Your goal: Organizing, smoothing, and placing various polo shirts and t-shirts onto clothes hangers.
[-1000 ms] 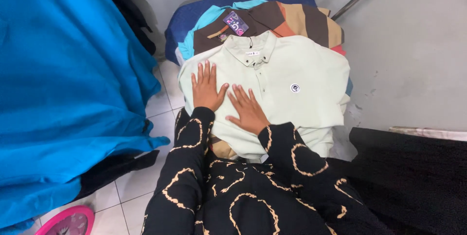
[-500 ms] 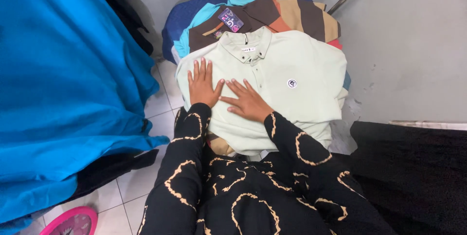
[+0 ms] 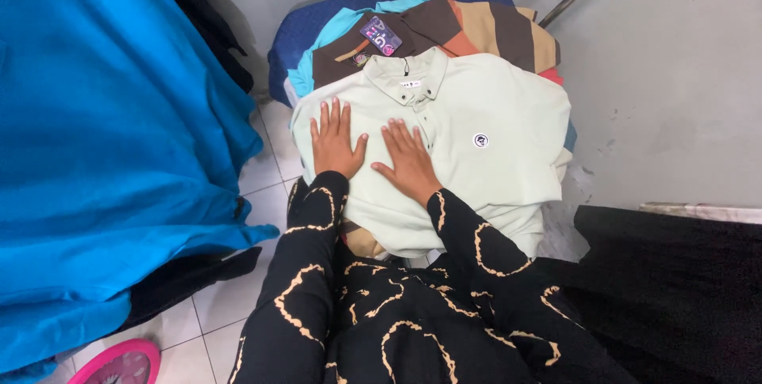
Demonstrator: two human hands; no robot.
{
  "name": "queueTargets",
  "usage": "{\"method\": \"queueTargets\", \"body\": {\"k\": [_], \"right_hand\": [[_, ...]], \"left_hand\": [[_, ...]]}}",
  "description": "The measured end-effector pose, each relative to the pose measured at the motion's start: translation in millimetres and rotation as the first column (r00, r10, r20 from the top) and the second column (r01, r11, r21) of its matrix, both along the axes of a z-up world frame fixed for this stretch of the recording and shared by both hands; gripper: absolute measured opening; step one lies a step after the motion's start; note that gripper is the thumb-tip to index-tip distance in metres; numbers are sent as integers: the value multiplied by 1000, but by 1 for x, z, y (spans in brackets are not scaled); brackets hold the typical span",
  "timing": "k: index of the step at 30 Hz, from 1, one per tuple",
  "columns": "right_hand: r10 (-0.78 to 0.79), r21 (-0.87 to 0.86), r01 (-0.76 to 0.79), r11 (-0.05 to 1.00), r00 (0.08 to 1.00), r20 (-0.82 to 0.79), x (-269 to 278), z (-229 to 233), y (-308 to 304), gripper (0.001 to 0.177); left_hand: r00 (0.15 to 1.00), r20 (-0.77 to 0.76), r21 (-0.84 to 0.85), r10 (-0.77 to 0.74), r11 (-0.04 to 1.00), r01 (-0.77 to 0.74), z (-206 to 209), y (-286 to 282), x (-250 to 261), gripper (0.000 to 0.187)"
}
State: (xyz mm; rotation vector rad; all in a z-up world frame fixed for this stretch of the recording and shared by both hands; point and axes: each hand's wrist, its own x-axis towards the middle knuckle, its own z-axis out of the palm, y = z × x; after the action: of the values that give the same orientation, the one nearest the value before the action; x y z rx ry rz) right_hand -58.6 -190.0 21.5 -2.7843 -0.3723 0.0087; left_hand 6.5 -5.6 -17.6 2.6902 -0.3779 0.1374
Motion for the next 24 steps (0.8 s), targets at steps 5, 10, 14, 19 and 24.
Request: {"method": "queueTargets", "body": {"k": [5, 10, 14, 19, 24], "right_hand": [[85, 9, -86, 996, 993, 82, 31, -23, 14, 97], [46, -35, -43, 998, 993, 107, 43, -21, 16, 97], [46, -55, -40, 998, 992, 114, 43, -26, 16, 96], [63, -54, -57, 997, 992, 107, 33, -28, 15, 94], [97, -60, -96, 994, 995, 10, -2, -20, 14, 96]], "left_hand": [[1000, -15, 3, -9, 1000, 9, -9, 1, 2, 77], [1000, -26, 46, 3, 999, -2, -5, 1, 4, 77], [999, -35, 48, 0, 999, 2, -8, 1, 5, 78], [1000, -5, 44, 7, 999, -7, -6, 0, 4, 78], [1000, 30, -2, -8, 1000, 8, -9, 1, 3, 77]]}}
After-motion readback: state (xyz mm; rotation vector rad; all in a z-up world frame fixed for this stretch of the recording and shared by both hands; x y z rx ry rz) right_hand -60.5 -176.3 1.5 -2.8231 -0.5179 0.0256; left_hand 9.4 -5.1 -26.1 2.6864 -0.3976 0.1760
